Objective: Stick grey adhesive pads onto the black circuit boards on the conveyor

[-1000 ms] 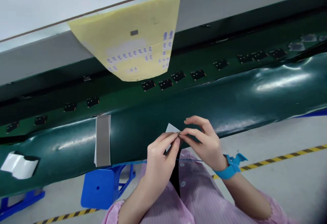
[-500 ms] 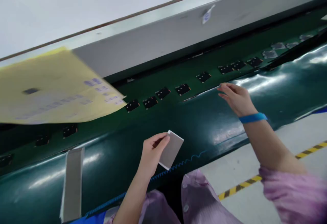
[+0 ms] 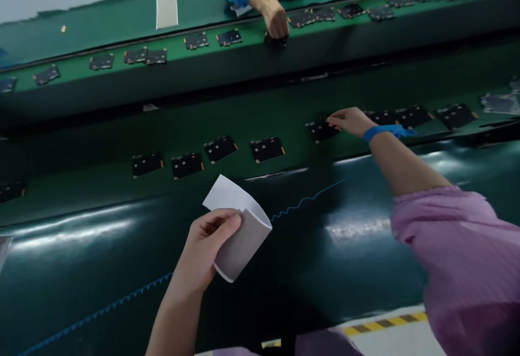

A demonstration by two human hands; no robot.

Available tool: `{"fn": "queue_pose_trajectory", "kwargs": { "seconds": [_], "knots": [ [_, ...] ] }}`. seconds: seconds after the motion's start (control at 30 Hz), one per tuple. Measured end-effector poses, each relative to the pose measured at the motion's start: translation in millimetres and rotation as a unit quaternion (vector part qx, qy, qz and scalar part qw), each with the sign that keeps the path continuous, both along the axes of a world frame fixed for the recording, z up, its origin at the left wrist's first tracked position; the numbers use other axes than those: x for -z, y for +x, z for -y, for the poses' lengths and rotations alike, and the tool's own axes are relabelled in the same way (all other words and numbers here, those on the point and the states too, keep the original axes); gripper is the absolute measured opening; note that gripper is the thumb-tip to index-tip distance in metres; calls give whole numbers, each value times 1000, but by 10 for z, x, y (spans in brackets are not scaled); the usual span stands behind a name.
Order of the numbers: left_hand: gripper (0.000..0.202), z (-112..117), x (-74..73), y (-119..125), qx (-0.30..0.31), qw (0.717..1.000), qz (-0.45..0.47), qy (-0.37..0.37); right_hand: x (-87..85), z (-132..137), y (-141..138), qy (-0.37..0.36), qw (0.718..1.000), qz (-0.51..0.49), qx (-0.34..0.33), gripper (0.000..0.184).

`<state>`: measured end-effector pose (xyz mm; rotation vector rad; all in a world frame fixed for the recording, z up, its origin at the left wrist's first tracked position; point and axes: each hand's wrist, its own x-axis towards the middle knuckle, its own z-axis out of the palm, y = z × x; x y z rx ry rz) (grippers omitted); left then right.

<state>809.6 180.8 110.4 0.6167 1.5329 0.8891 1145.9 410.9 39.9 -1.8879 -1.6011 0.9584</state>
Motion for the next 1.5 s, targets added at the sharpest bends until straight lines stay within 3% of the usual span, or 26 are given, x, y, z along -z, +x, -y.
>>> {"fn": "queue_pose_trajectory", "kwargs": {
  "seconds": [0.17, 0.4, 0.5, 0.6, 0.67, 0.73, 0.8, 0.87, 0.97, 1.03, 1.27, 1.5],
  "knots": [
    [19, -66, -73, 65, 79, 995, -58, 24, 10, -28, 15, -24, 999, 33, -8, 50],
    [12, -170, -19, 128, 121, 990, -57, 40, 90, -110, -56, -45, 993, 106, 23, 24],
    [11, -186, -12, 189, 107, 992, -27, 60, 141, -192, -37, -50, 993, 104, 32, 33],
    [10, -182, -44, 232, 90, 993, -16, 75, 78, -184, -99, -46, 993, 100, 50, 46],
    [9, -174, -79, 242, 91, 992, -14, 82, -68, 6, -276, 27, 992, 96, 81, 40],
    [10, -163, -105, 244, 99, 991, -19, 91, -276, 403, -571, 174, 978, 69, 88, 20],
    [10, -147, -112, 243, 98, 989, -32, 105, -489, 945, -925, 257, 965, -19, -49, 12],
    [8, -124, -104, 241, 91, 987, -43, 128, -647, 1480, -1248, 292, 930, -64, -216, 11],
    [6, -75, -84, 232, 94, 978, -49, 178, -732, 1982, -1524, 304, 922, -63, -231, 4],
    [9, -38, -72, 221, 110, 969, -61, 214, -715, 2086, -1571, 287, 933, -56, -210, 7],
    [13, 38, -22, 156, 169, 931, -147, 288, -664, 2081, -1590, 210, 958, -67, -183, 5],
    [17, 91, 47, 18, 250, 892, -210, 313, -602, 2117, -1624, 106, 957, -144, -230, 4]
  ]
}}
